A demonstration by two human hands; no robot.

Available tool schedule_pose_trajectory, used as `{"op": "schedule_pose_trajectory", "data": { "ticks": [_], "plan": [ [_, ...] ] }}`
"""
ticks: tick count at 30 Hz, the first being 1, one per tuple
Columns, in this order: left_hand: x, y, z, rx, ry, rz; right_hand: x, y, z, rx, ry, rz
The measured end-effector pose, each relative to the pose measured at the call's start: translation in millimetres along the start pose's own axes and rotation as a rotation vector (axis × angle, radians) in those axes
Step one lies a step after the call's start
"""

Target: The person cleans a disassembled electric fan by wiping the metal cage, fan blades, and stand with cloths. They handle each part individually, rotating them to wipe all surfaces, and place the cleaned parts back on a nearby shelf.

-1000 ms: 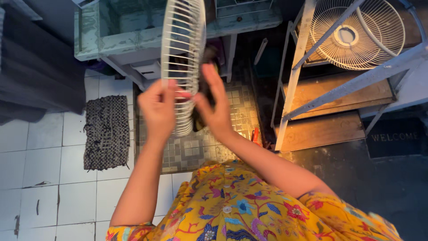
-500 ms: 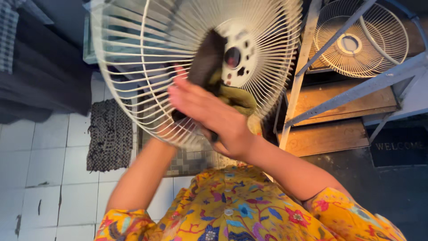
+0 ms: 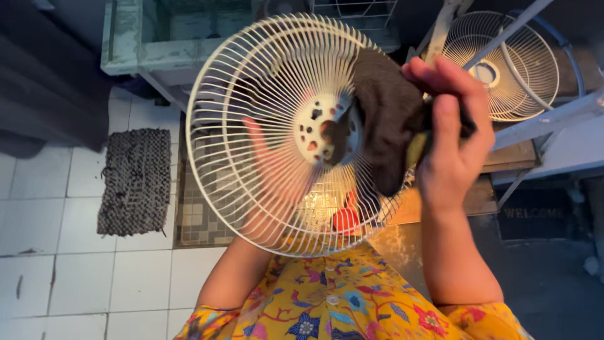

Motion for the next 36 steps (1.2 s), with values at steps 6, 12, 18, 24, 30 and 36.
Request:
{"op": "schedule_pose_trajectory", "data": {
  "ticks": [6, 12, 18, 24, 30, 36],
  "plan": [
    [-29, 12, -3, -0.009, -0.017, -0.037, 41, 16, -9, -0.280, -0.148, -0.536],
    [-36, 21, -8, -0.011, -0.012, -0.056, 49, 35, -25, -0.466, -0.112, -0.573],
    [-32, 21, -7, -0.017, 0.018, -0.100, 37, 87, -87, -0.833, -0.228, -0.289],
    [4, 17, 20, -0.057, 0.074, -0.082, 38, 86, -50, -0.676, -0.416, -0.434],
    [22, 18, 50, -0.095, 0.098, -0.083, 65, 95, -70, -0.727, -0.281, -0.439],
    [44, 11, 46, -0.086, 0.148, -0.106, 66, 87, -60, -0.769, -0.236, -0.358]
  ]
}}
Point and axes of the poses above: each hand's wrist, its own z-axis towards the middle knuckle, its own y-axis out of the palm, x = y × z, the point moved 10 cm from there along z, towards the middle knuckle, and after that the axes turned 8 degrees about x, right-handed, at the moved point
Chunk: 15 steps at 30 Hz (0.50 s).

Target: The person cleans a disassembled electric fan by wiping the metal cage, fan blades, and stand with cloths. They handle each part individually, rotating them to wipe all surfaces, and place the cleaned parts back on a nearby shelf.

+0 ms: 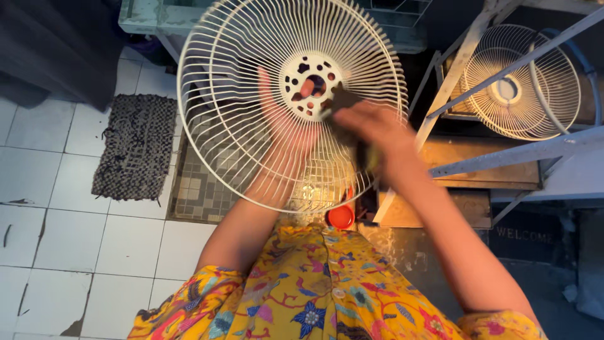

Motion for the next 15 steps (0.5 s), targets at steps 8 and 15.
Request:
{"op": "schedule_pose_trajectory", "data": {
  "ticks": [8, 15],
  "plan": [
    [-3, 4, 9, -0.021, -0.006, -0.006, -20, -8, 8, -0.007, -0.033, 0.041],
    [7, 12, 4, -0.033, 0.002, -0.023, -66, -23, -14, 0.163, -0.206, -0.313]
  ]
}}
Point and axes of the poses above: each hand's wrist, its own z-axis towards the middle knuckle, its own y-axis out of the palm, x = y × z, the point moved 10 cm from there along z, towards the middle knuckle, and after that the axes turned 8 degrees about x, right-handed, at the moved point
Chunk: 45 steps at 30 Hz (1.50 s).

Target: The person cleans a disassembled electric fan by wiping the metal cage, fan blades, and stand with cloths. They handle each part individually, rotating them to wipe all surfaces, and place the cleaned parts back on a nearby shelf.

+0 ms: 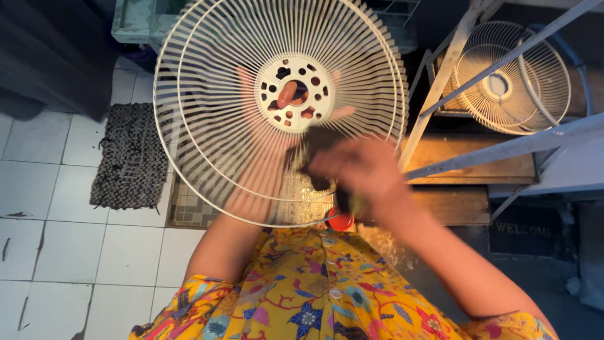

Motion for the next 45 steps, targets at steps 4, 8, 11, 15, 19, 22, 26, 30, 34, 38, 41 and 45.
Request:
{"op": "schedule_pose_trajectory", "data": {
  "ticks": [4, 8, 11, 15, 19, 22, 26, 30, 34, 38, 41, 45],
  "plan": [
    [5, -17, 1, -0.001, -0.019, 0.012, 57, -1, 9, 0.115, 0.241, -0.036],
    [11, -27, 30, -0.045, -0.129, 0.094, -2, 39, -2, -0.059, 0.036, 0.233],
    [34, -27, 15, -0.002, -0.021, 0.069, -3, 25, -4, -0.073, 0.048, 0.281],
    [32, -21, 5, 0.027, 0.033, 0.050, 35, 14, 9, 0.013, 0.128, 0.098],
    [8, -23, -4, 0.053, 0.006, 0.051, 81, -2, 35, 0.315, 0.238, -0.148],
    [5, -21, -2, 0.050, -0.001, 0.058, 68, -7, 35, 0.396, 0.167, -0.020],
    [14, -17, -13, 0.067, -0.006, 0.078, 54, 1, 31, 0.298, 0.118, -0.032],
    [-5, -19, -20, 0.073, -0.057, 0.114, 68, 20, 37, 0.296, 0.080, -0.143],
    [-16, -23, -21, 0.091, -0.097, 0.143, 92, 12, 37, 0.392, 0.209, -0.025],
    [-24, -25, -25, 0.098, -0.103, 0.170, 74, -9, 52, 0.485, 0.080, -0.008],
    [-22, -29, -31, 0.115, -0.097, 0.171, 54, -6, 50, 0.403, 0.046, -0.011],
    [-11, -29, -37, 0.123, -0.076, 0.181, 62, -5, 48, 0.440, 0.104, 0.008]
  ]
}}
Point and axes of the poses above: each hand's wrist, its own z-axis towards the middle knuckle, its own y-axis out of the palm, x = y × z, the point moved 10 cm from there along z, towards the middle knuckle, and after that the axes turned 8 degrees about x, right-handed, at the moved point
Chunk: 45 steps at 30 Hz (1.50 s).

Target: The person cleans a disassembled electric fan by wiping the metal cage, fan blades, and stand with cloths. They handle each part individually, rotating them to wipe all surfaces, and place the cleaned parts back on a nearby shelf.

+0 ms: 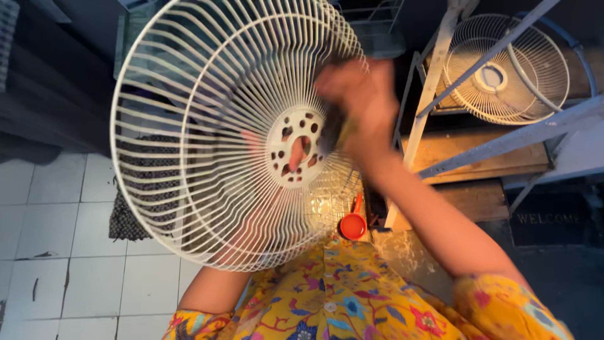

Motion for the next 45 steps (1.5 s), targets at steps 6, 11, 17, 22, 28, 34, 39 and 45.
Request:
{"op": "schedule_pose_trajectory", "data": {
  "ticks": [6, 11, 17, 22, 28, 34, 39, 45],
  "plan": [
    [-9, -5, -13, 0.019, -0.003, 0.010, 28, 3, -1, 0.093, -0.061, -0.024],
    [-21, -5, -21, 0.030, -0.030, 0.026, 19, 9, -5, -0.025, -0.176, 0.032],
    [-26, -4, -29, 0.043, -0.043, 0.053, -2, 44, -35, -0.291, -0.454, 0.125],
    [-29, -8, -40, 0.073, -0.044, 0.084, 55, -16, 5, 0.206, 0.170, 0.119],
    [-27, -14, -48, 0.103, -0.053, 0.123, -22, 39, -15, -0.257, -0.499, 0.037],
    [-30, -21, -54, 0.132, -0.063, 0.141, 21, -1, 77, 0.045, -0.043, 0.190],
    [-27, -23, -46, 0.139, -0.053, 0.152, 41, 26, 74, -0.239, -0.053, 0.364],
    [-9, -20, -38, 0.159, 0.014, 0.183, 211, 77, -89, -0.305, 1.171, 0.846]
  ]
}}
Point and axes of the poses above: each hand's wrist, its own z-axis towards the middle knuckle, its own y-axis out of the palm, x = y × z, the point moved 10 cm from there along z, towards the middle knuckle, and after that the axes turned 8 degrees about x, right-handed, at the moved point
